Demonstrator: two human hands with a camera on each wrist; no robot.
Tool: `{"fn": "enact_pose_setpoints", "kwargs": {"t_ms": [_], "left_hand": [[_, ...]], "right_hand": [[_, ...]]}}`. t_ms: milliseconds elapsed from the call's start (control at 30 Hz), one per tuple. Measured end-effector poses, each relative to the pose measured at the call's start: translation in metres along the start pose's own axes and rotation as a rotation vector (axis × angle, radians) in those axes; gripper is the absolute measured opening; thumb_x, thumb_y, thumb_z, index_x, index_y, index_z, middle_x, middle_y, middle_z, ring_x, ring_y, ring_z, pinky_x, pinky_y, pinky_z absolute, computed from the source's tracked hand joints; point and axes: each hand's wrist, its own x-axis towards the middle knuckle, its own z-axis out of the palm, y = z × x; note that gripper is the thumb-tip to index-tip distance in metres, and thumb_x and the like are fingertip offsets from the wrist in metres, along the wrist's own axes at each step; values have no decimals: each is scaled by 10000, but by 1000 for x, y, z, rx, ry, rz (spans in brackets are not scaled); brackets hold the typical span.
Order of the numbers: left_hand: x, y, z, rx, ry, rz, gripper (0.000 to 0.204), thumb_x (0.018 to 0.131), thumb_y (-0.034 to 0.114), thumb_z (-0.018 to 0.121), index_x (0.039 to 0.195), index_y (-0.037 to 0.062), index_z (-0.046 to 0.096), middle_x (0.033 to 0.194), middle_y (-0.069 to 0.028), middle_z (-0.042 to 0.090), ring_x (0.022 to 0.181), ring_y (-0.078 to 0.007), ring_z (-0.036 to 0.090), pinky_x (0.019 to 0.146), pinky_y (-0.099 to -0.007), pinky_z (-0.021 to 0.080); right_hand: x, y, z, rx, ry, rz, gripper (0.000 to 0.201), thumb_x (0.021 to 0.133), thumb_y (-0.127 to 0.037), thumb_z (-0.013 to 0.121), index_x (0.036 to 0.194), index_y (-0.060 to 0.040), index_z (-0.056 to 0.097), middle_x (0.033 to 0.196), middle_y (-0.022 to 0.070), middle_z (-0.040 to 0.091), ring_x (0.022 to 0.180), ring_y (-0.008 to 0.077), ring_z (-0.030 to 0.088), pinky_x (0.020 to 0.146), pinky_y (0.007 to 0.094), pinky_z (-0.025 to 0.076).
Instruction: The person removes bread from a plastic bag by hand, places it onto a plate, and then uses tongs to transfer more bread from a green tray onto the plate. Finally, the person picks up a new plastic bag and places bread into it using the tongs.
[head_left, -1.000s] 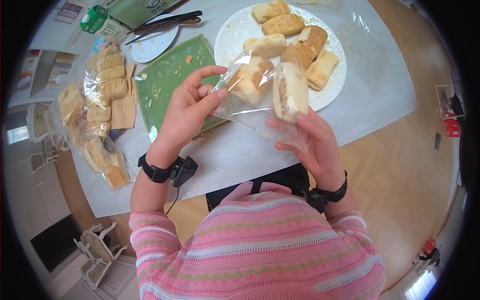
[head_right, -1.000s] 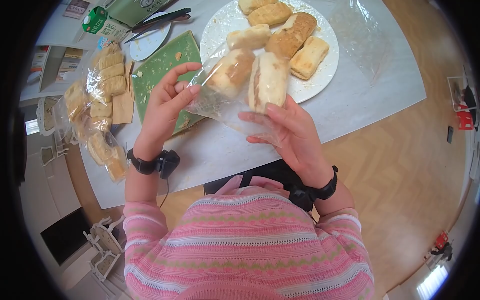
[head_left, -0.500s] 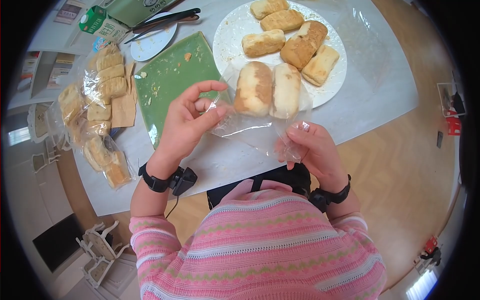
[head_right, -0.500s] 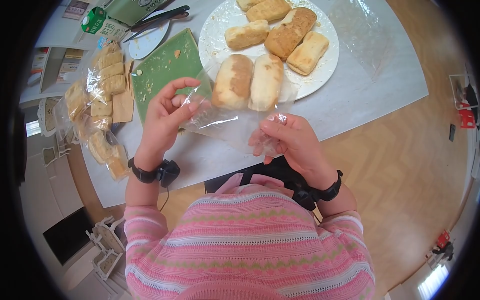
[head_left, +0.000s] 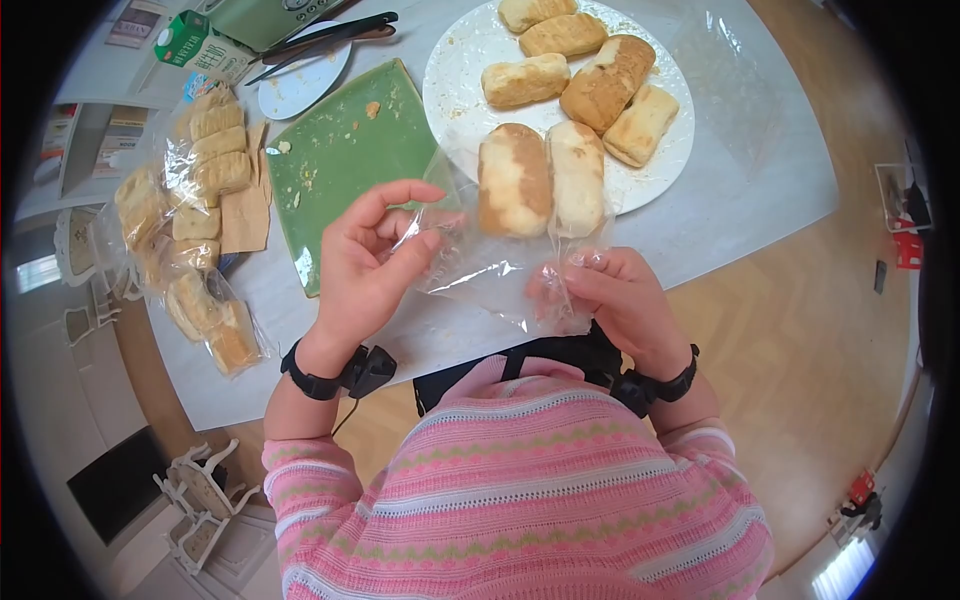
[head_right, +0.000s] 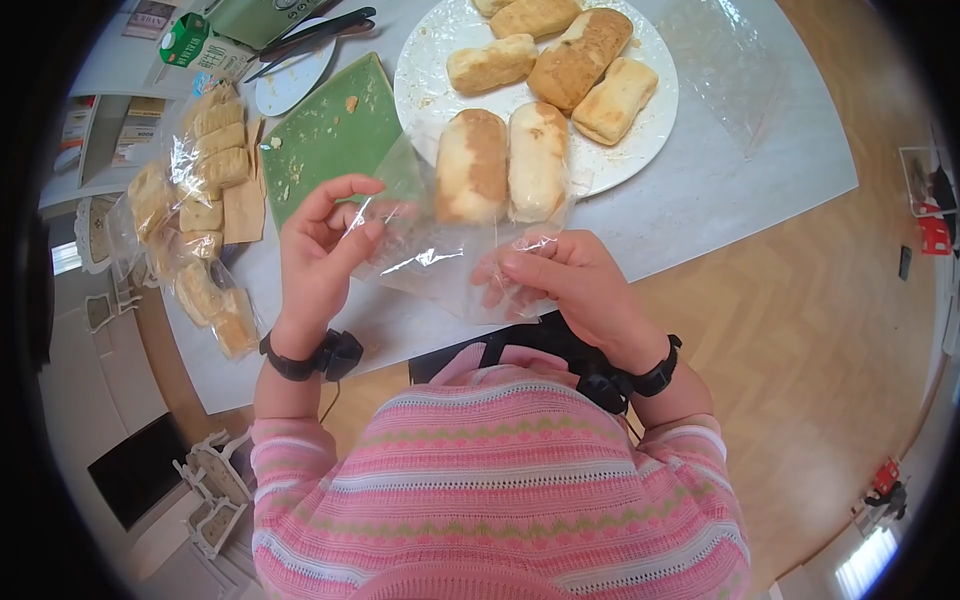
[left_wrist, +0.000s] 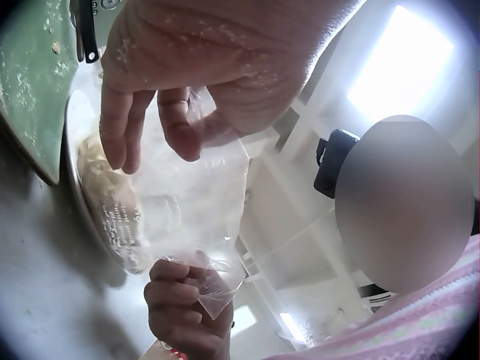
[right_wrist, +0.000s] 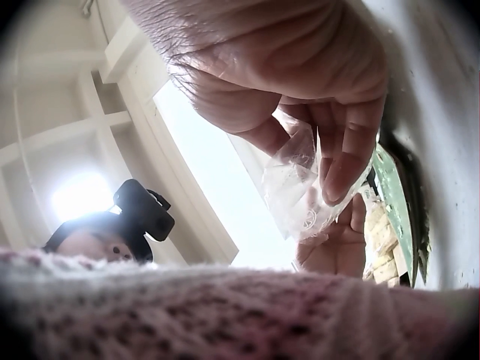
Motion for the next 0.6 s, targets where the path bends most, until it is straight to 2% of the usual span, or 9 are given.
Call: {"fn": "enact_pose_setpoints", "kwargs": {"t_ms": [67, 133, 333, 533, 600], "left_hand": [[2, -4, -4, 3, -20, -11, 336, 867, -33, 611, 1201, -23, 568, 710, 40, 587, 640, -9, 524, 601, -170, 410], [3, -4, -4, 6, -37, -15, 336, 868, -36, 608, 1201, -23, 567, 716, 36, 593, 643, -8, 525, 601, -170, 409], [10, -8, 1, -18, 0, -12, 320, 882, -32, 589, 1201, -26, 568, 739, 34, 592, 660, -2, 514, 600, -163, 386], [17, -14, 0, 5, 9, 6, 322, 898, -7, 592, 1219, -21, 562, 747, 34, 583, 676, 1, 499, 609, -161, 377], [19, -18, 0, 15, 0, -56, 325, 911, 21, 604, 1231, -10, 561, 753, 29, 591, 695, -7, 517, 624, -168, 392]], "right_hand": [[2, 2, 0, 0, -24, 10, 296, 930, -181, 582, 1050, 80, 652, 976, 131, 691, 873, 172, 653, 812, 299, 509], [9, 6, -1, 34, 9, 2, 308, 958, -222, 572, 1053, 58, 661, 982, 112, 696, 837, 153, 663, 717, 276, 524], [25, 13, 0, 149, 21, -65, 327, 982, -217, 534, 1110, 73, 615, 1042, 138, 678, 895, 179, 664, 793, 319, 536], [37, 18, 0, 216, 69, -111, 313, 985, -216, 524, 1118, 56, 609, 1071, 142, 670, 910, 188, 661, 794, 323, 539], [36, 14, -1, 204, 87, -111, 308, 984, -218, 526, 1113, 49, 610, 1072, 144, 670, 907, 190, 662, 792, 322, 539]]}}
